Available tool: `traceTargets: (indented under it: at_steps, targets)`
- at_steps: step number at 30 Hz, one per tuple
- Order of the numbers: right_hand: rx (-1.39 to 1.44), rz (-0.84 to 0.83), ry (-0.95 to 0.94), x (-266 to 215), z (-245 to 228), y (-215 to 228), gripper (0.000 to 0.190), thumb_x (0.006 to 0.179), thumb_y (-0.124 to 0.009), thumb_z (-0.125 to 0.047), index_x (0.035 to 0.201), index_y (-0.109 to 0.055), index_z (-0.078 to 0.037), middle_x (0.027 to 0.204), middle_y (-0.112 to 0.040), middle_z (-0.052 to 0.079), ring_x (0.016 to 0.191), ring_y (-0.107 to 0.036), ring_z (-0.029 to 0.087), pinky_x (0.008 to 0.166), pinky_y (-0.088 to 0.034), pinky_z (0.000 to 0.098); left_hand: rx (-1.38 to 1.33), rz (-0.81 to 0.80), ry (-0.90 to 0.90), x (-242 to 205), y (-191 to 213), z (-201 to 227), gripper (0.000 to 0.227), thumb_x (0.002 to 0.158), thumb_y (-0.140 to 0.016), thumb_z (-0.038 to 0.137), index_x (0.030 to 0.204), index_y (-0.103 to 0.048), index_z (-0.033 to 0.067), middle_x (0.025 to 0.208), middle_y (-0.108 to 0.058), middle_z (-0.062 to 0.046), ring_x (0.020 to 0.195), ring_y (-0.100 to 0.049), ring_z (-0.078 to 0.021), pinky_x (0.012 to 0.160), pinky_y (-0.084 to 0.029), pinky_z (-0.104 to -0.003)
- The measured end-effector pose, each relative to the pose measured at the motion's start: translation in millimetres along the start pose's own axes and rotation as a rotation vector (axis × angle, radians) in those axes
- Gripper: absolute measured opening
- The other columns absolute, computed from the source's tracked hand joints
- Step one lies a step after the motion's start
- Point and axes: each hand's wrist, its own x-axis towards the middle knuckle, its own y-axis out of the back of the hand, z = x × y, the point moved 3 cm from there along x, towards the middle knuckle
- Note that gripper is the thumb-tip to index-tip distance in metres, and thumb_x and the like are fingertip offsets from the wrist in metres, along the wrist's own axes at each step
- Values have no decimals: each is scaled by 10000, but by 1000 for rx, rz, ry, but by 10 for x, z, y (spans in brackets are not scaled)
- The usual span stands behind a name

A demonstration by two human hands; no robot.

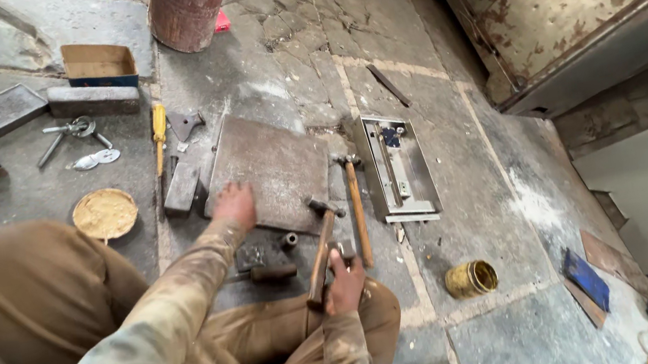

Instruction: The person hammers a small metal piece on a work surface, then applies a yellow paste to a metal frame and inserts it into a rectangular electrical box. The person then uses a hammer to tap the frame into place within the box.

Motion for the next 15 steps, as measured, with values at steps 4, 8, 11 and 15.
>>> traceTargets:
  at_steps: [4, 8, 11, 15]
  targets:
    - [-66, 21, -30, 133, 114, 13, 263, 910, -740, -150, 1115, -682, 4, 996, -687, 39, 855, -585, 133, 788, -489, 314, 41, 132, -73, 470, 32, -213, 782, 894, -665, 409, 1519, -371, 40, 1625, -261, -181, 1529, -212, -338, 1220, -217, -471]
    - [122, 25, -137, 293, 221, -47, 245, 917, -727, -115, 1134, -682, -10, 988, -693, 39, 843, -599, 139, 758, -488, 315, -25, 169, -179, 595, 173, -155, 844, 857, -615, 488, 1575, -369, 118, 1530, -413, -199, 1429, -402, -384, 1139, -340, -545]
    - [270, 70, -203, 326, 186, -8, 244, 899, -699, -116, 1130, -676, -43, 976, -709, -1, 836, -626, 116, 721, -495, 303, -494, -38, 109, 608, 386, -127, 516, 1076, -493, 479, 1482, -488, 162, 1304, -660, -204, 1131, -637, -362, 979, -513, -504]
    - [324, 42, -169, 302, 56, -92, 197, 948, -711, -153, 1103, -645, -50, 861, -641, -30, 728, -567, 85, 623, -472, 277, -917, -3, 309, 689, 920, -19, 380, 1118, -478, 377, 1379, -575, 118, 1153, -713, -205, 777, -550, -297, 809, -552, -575]
